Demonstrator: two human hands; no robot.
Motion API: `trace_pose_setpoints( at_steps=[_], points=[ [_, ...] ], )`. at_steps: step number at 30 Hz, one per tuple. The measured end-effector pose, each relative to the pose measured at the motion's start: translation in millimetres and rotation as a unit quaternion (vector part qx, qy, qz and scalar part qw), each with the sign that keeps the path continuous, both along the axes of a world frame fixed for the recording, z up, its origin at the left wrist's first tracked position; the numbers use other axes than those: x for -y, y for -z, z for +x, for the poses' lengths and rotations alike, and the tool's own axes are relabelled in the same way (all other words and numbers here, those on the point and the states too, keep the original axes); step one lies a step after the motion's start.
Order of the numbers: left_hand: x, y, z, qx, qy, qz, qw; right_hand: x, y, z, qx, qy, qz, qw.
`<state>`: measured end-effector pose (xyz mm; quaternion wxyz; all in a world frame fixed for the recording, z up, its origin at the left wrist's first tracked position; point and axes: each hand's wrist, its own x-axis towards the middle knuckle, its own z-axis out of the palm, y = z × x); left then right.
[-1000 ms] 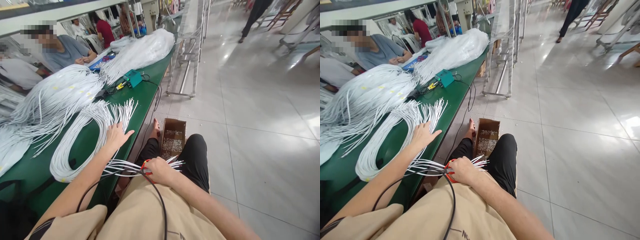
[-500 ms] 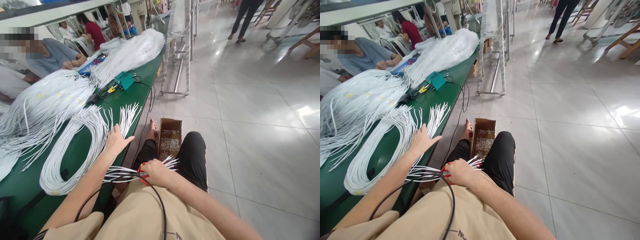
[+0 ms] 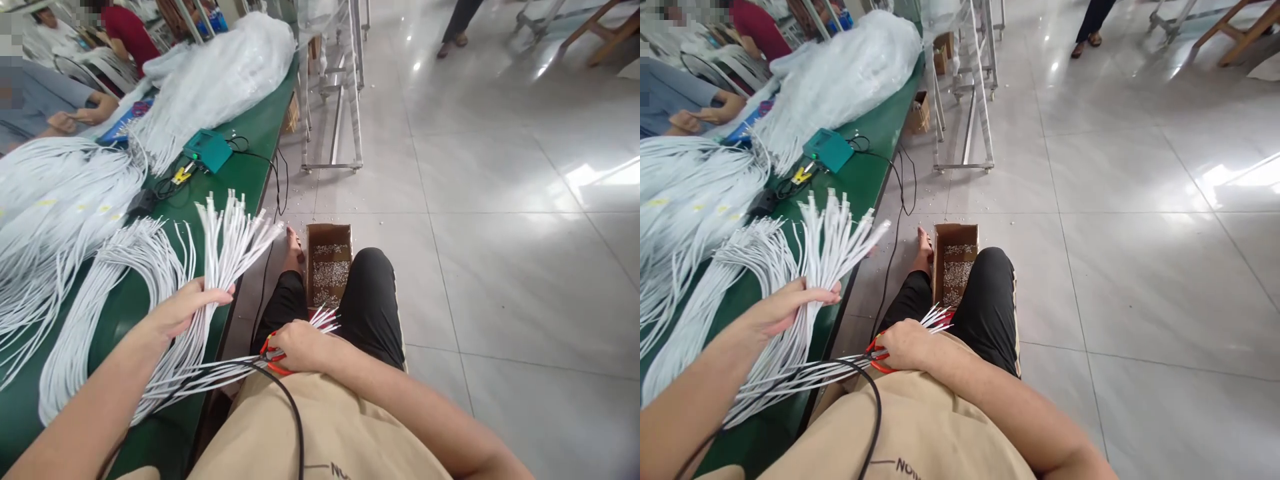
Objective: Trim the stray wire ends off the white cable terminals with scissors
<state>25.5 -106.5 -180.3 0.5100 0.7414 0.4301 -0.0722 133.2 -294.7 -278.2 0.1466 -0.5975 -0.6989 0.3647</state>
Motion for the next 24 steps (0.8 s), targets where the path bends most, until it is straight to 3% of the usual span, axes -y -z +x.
trace_pose_setpoints(
  at_steps=[3, 8, 11, 15, 18, 22, 24],
  points=[
    [0.3, -15.8, 15.5, 0.057, -0.045, -0.189, 0.979, -3.3, -0.4, 5.0, -0.021, -0.001, -0.010, 1.000],
    [10.3, -11.5, 62.9, 0.074, -0.038, -0.308, 0.948, -4.2, 0.6, 28.5, -0.057, 0.096, 0.035, 0.993],
    [20.4, -2.6, 86.0, 0.032, -0.020, -0.313, 0.949, 2.3, 3.7, 50.1, -0.044, 0.217, 0.030, 0.975],
    [29.5, 5.1, 100.3, 0.025, -0.015, -0.290, 0.957, 12.8, 5.0, 69.8, -0.090, 0.397, 0.020, 0.913],
    [28.1, 9.4, 103.9, 0.046, -0.001, -0.258, 0.965, 15.2, 3.9, 73.4, -0.135, 0.443, 0.027, 0.886],
    [20.0, 13.5, 110.4, 0.060, 0.057, -0.208, 0.975, 16.2, 4.9, 78.8, -0.096, 0.452, -0.038, 0.886],
    [17.8, 15.0, 115.4, 0.066, 0.090, -0.197, 0.974, 17.5, 3.5, 85.1, -0.123, 0.510, -0.041, 0.850]
  ],
)
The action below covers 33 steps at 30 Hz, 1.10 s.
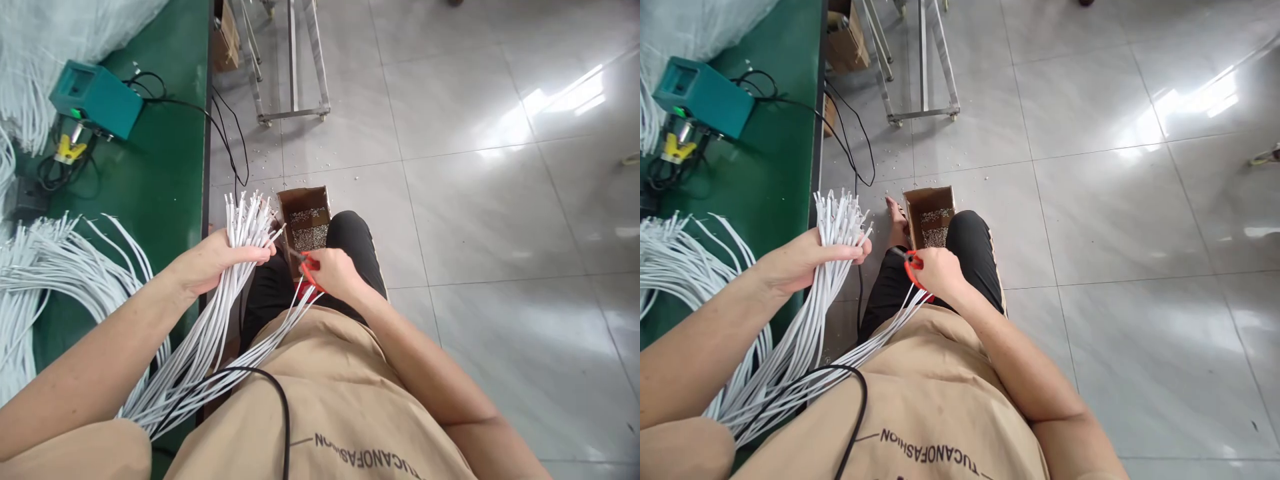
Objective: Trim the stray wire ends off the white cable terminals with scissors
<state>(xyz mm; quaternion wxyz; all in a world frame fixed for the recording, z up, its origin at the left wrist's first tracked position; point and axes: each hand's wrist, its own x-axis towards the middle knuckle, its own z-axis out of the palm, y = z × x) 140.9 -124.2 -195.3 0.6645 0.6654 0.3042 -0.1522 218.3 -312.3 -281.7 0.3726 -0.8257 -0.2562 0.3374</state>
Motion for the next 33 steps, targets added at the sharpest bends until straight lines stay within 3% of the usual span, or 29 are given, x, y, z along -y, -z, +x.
trace_pose_setpoints(
  at_steps=[2, 4, 7, 10, 15, 18, 22, 26, 33],
  points=[
    [1.6, 2.0, 4.0, 0.004, 0.020, 0.001, 1.000, 0.6, -5.6, 6.8, -0.080, 0.115, 0.092, 0.986],
    [7.3, 5.0, 5.5, -0.008, -0.001, -0.024, 1.000, -0.7, -15.4, 11.7, -0.176, 0.202, 0.221, 0.938],
    [20.0, 10.5, 2.7, -0.039, -0.096, -0.082, 0.991, -5.6, -31.9, 13.2, -0.243, 0.227, 0.317, 0.888],
    [32.8, 16.1, -1.7, -0.044, -0.161, -0.095, 0.981, -11.1, -42.3, 9.9, -0.255, 0.215, 0.318, 0.888],
    [49.1, 26.2, -6.4, -0.013, -0.196, -0.094, 0.976, -16.3, -45.2, 6.2, -0.215, 0.214, 0.284, 0.909],
    [51.2, 30.5, -6.7, 0.009, -0.183, -0.089, 0.979, -17.7, -43.5, 5.1, -0.222, 0.221, 0.253, 0.915],
    [45.2, 29.7, -3.0, 0.034, -0.121, -0.067, 0.990, -19.9, -38.3, -1.3, -0.305, 0.219, 0.273, 0.886],
    [38.6, 29.2, 0.1, 0.053, -0.050, -0.092, 0.993, -20.9, -34.7, -7.8, -0.354, 0.202, 0.286, 0.867],
    [34.1, 34.9, -3.8, 0.027, -0.095, -0.078, 0.992, -10.8, -41.0, -3.6, -0.267, 0.227, 0.251, 0.902]
  ],
)
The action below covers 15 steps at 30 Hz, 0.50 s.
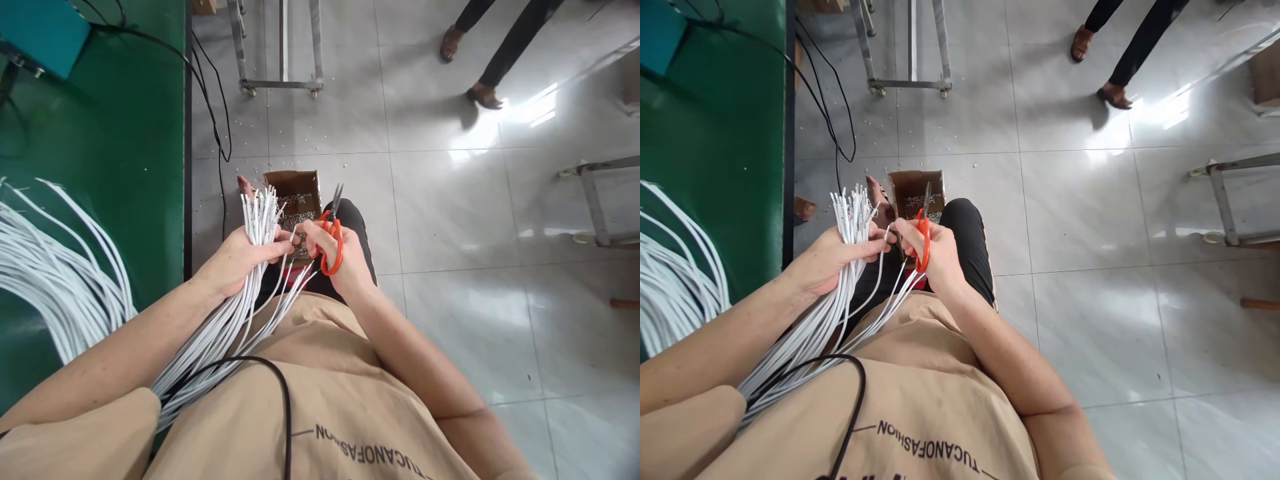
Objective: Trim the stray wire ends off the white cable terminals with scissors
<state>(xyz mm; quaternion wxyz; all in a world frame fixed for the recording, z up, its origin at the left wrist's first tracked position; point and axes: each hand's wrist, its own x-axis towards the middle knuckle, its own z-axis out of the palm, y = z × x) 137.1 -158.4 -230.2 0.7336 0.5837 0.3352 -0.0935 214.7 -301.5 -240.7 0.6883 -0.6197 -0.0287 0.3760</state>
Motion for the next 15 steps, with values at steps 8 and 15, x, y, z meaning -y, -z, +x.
trace_pose_setpoints(
  at_steps=[8, 15],
  points=[
    [-1.8, 2.3, -4.2, 0.039, 0.005, 0.073, 0.997, 21.0, 4.3, -5.0, 0.256, -0.171, -0.267, 0.913],
    [-1.9, 2.1, -7.0, 0.036, 0.031, 0.195, 0.980, 18.4, 2.4, -9.7, 0.356, -0.217, -0.315, 0.853]
  ],
)
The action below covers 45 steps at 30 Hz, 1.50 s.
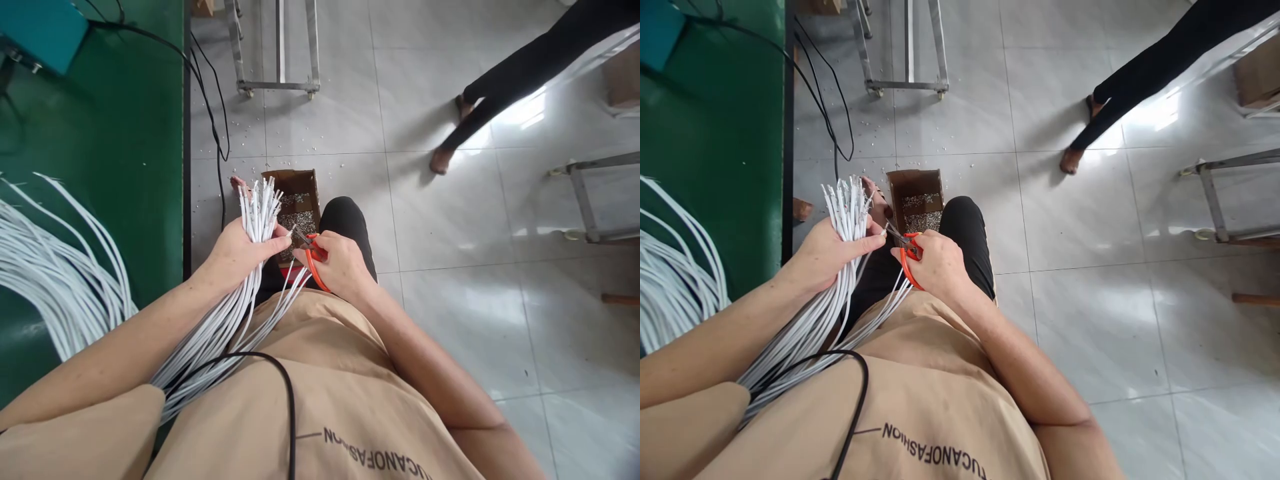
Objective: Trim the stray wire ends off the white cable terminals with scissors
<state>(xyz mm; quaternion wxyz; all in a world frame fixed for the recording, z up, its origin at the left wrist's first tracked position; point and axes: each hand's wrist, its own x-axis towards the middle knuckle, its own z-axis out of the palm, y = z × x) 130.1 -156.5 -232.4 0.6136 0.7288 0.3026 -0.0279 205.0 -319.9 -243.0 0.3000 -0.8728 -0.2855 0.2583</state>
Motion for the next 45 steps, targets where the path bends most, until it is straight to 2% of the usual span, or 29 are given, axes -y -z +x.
trace_pose_setpoints(
  at_steps=[7, 13, 23, 30, 39, 43, 45],
  points=[
    [0.4, -0.5, 0.2, 0.007, 0.007, 0.055, 0.998, -0.9, -11.4, -1.0, 0.022, -0.017, -0.049, 0.998],
    [0.7, -1.5, 0.0, 0.008, 0.010, 0.076, 0.997, -1.8, -11.8, -5.0, 0.075, -0.033, -0.066, 0.994],
    [4.2, -16.9, 3.7, -0.044, 0.034, 0.149, 0.987, -3.0, -12.7, -8.0, 0.150, -0.060, -0.120, 0.980],
    [1.7, -13.7, 2.0, -0.043, 0.036, 0.140, 0.989, -1.8, -11.9, -7.8, 0.124, -0.059, -0.127, 0.982],
    [1.4, -16.6, 1.5, -0.052, 0.038, 0.145, 0.987, -0.6, -7.0, -7.5, 0.098, -0.053, -0.115, 0.987],
    [0.6, -13.9, 0.5, -0.035, 0.039, 0.146, 0.988, 4.5, -4.5, -4.1, 0.064, -0.043, -0.074, 0.994],
    [0.6, -11.8, 0.0, -0.022, 0.031, 0.135, 0.990, 6.6, -5.2, -0.8, 0.028, -0.009, -0.029, 0.999]
  ],
)
